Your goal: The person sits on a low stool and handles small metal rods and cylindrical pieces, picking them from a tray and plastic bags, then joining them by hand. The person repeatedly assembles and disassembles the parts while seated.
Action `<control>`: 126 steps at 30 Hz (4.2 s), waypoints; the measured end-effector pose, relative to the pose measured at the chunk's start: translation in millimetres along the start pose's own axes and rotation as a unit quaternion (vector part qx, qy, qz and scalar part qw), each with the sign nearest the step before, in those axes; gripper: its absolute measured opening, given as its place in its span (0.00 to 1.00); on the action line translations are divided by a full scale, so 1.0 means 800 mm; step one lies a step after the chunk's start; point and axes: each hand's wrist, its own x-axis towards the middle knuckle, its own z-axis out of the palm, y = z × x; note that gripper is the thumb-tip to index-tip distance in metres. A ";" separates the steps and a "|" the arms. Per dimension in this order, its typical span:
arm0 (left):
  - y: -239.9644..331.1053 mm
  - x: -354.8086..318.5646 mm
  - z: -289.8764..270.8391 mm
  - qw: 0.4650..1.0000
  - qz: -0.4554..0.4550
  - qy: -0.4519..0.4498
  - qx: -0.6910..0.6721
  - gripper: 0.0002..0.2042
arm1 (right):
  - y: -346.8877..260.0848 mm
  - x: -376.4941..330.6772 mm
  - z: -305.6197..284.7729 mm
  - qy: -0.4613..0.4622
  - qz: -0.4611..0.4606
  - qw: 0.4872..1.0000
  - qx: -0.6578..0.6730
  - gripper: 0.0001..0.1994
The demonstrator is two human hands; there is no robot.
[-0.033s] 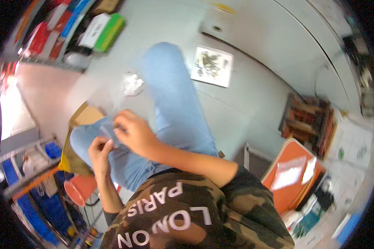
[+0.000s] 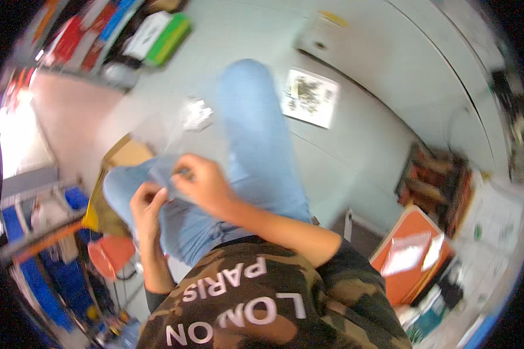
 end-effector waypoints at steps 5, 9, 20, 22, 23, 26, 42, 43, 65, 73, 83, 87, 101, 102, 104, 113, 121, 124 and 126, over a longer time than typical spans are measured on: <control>0.006 0.017 0.018 0.997 0.065 0.043 0.002 0.08 | -0.002 0.016 -0.004 -0.022 0.225 0.947 0.228 0.03; 0.005 0.025 0.020 0.997 0.040 0.049 -0.044 0.08 | -0.003 0.032 0.006 -0.047 0.234 0.946 0.218 0.03; -0.033 0.015 0.002 0.987 0.159 -0.024 -0.005 0.08 | 0.004 0.040 0.008 -0.170 0.086 0.963 -0.191 0.07; -0.037 0.012 -0.003 0.991 0.092 -0.037 -0.086 0.09 | 0.010 0.038 0.009 -0.150 0.122 0.965 -0.176 0.08; -0.040 0.013 -0.005 0.993 0.094 0.004 -0.073 0.08 | 0.012 0.038 0.009 -0.145 0.070 0.959 -0.232 0.08; -0.043 0.017 0.000 0.986 0.097 0.122 0.049 0.05 | 0.019 0.037 0.017 -0.139 0.021 0.948 -0.284 0.09; -0.075 0.037 0.055 0.989 0.043 0.144 -0.008 0.04 | 0.014 0.030 0.003 -0.026 0.334 0.885 0.324 0.22; -0.073 0.037 0.052 0.991 0.031 0.131 -0.018 0.04 | 0.011 0.030 0.008 -0.001 0.347 0.883 0.315 0.22; -0.073 0.036 0.068 0.987 0.104 0.122 0.005 0.04 | 0.009 0.048 0.024 -0.004 0.352 0.892 0.282 0.10; -0.079 0.036 0.071 0.988 0.089 0.124 -0.009 0.04 | 0.009 0.046 0.024 -0.017 0.350 0.890 0.291 0.13; -0.083 0.050 0.051 0.970 0.019 0.107 -0.216 0.04 | -0.040 0.036 -0.002 -0.010 0.232 0.950 0.208 0.20; -0.061 0.063 0.012 0.922 -0.052 0.005 -0.384 0.06 | -0.043 0.042 -0.012 -0.008 0.181 0.977 0.113 0.15; 0.035 0.093 -0.086 0.968 0.037 -0.077 -0.234 0.12 | -0.020 0.059 0.013 -0.056 0.070 0.992 0.093 0.09; 0.035 0.092 -0.078 0.978 0.077 -0.037 -0.192 0.11 | -0.017 0.058 0.013 -0.033 0.082 0.995 0.052 0.09; 0.038 0.094 -0.075 0.985 0.068 -0.026 -0.157 0.11 | -0.017 0.055 0.005 -0.026 0.093 0.995 -0.003 0.11; 0.000 0.150 -0.066 0.999 0.016 0.039 0.030 0.06 | -0.017 0.036 -0.261 0.374 -0.052 0.923 -0.078 0.14; -0.059 0.264 -0.034 0.985 -0.065 -0.033 0.154 0.04 | 0.238 0.118 -0.438 0.353 0.149 0.838 -0.388 0.15; -0.078 0.312 -0.019 0.981 -0.051 -0.045 0.184 0.03 | 0.297 0.175 -0.449 0.255 0.128 0.774 -0.565 0.19; -0.089 0.340 -0.009 0.973 -0.059 -0.077 0.208 0.02 | 0.323 0.219 -0.454 0.214 0.107 0.746 -0.622 0.21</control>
